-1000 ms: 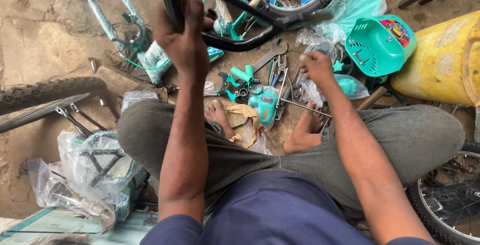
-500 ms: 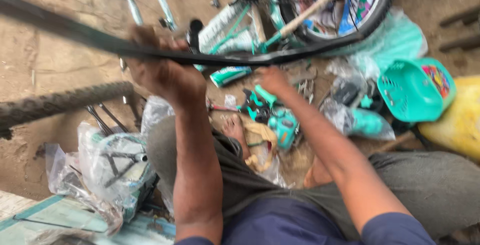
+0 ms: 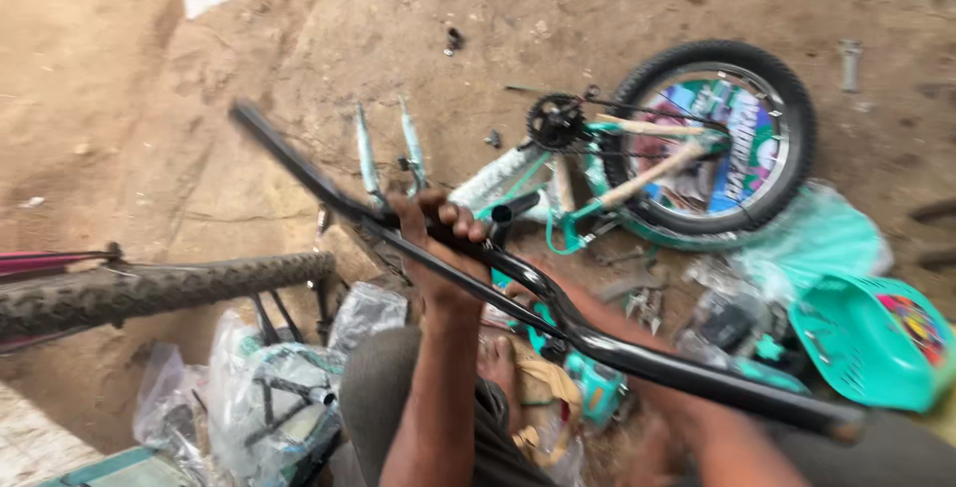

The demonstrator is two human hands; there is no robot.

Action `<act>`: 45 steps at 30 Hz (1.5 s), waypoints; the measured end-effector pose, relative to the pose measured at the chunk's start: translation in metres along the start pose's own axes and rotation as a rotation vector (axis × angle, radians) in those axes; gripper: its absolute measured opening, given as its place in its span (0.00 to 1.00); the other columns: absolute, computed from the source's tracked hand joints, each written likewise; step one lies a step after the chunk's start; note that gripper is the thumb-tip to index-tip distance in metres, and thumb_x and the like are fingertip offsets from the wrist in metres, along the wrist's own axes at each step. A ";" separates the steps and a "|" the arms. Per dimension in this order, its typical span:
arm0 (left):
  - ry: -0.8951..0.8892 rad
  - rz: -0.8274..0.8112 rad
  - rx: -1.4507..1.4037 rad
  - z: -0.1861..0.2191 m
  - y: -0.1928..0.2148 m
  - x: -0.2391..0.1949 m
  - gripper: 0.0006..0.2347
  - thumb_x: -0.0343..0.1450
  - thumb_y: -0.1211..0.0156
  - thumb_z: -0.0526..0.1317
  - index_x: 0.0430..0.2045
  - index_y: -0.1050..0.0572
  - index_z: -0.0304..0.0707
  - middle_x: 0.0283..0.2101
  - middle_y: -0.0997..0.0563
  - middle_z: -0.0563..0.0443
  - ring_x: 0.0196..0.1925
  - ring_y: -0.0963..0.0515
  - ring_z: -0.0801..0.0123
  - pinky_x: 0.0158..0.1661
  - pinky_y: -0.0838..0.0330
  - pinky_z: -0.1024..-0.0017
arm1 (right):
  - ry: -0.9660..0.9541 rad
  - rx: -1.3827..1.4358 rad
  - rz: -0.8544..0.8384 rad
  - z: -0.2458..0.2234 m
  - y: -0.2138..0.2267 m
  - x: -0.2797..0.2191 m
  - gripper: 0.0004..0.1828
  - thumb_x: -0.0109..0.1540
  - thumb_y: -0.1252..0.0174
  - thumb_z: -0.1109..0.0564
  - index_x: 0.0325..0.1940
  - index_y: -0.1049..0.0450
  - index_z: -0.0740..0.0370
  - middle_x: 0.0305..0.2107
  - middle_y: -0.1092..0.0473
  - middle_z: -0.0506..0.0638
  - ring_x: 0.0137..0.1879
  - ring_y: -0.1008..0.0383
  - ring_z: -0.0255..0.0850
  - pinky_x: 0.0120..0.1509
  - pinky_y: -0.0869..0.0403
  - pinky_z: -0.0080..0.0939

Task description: The person assembles a bicycle by attaching the handlebars to the frame and installing the seat. They use a screwdriver and pliers to tighten bolts and secure components.

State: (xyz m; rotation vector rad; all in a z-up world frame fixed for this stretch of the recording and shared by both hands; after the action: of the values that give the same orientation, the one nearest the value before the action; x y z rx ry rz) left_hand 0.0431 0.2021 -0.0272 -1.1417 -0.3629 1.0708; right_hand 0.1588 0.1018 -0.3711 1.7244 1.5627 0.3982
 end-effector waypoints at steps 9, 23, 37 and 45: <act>0.339 -0.497 0.405 -0.071 -0.099 -0.003 0.13 0.72 0.39 0.47 0.39 0.25 0.36 0.28 0.24 0.52 0.27 0.27 0.72 0.28 0.32 0.74 | -0.236 -0.280 0.165 -0.002 0.311 -0.198 0.57 0.41 0.16 0.44 0.70 0.33 0.57 0.62 0.38 0.70 0.61 0.35 0.65 0.60 0.34 0.61; 0.294 -1.874 2.006 -0.247 -0.094 -0.176 0.19 0.63 0.32 0.54 0.39 0.17 0.40 0.40 0.15 0.40 0.44 0.17 0.50 0.44 0.25 0.55 | 0.343 0.802 1.703 -0.183 0.311 -0.556 0.24 0.63 0.32 0.57 0.62 0.29 0.63 0.46 0.27 0.51 0.46 0.25 0.42 0.51 0.26 0.41; 0.113 -1.071 1.463 -0.178 -0.115 -0.125 0.21 0.71 0.34 0.44 0.58 0.26 0.35 0.43 0.13 0.44 0.41 0.15 0.64 0.45 0.21 0.66 | 0.099 1.141 1.175 -0.186 0.260 -0.438 0.27 0.62 0.34 0.56 0.61 0.31 0.70 0.43 0.25 0.54 0.45 0.23 0.41 0.53 0.24 0.43; 0.147 -0.702 0.777 -0.116 -0.071 -0.200 0.23 0.71 0.31 0.40 0.58 0.30 0.26 0.48 0.21 0.45 0.49 0.21 0.65 0.52 0.24 0.66 | -0.020 0.222 0.982 -0.266 0.260 -0.391 0.34 0.60 0.32 0.54 0.67 0.34 0.69 0.53 0.28 0.59 0.59 0.26 0.49 0.64 0.28 0.43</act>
State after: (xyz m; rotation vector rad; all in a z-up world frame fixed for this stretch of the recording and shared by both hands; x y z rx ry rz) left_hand 0.0640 -0.0291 0.0378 -0.3315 -0.1723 0.4177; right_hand 0.0840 -0.1714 0.0885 2.5841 0.6492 0.6846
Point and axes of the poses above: each hand's wrist, its own x-axis towards the middle knuckle, its own y-axis out of the back of the hand, z = x × y, the point moved 9 cm from there along x, towards the middle knuckle
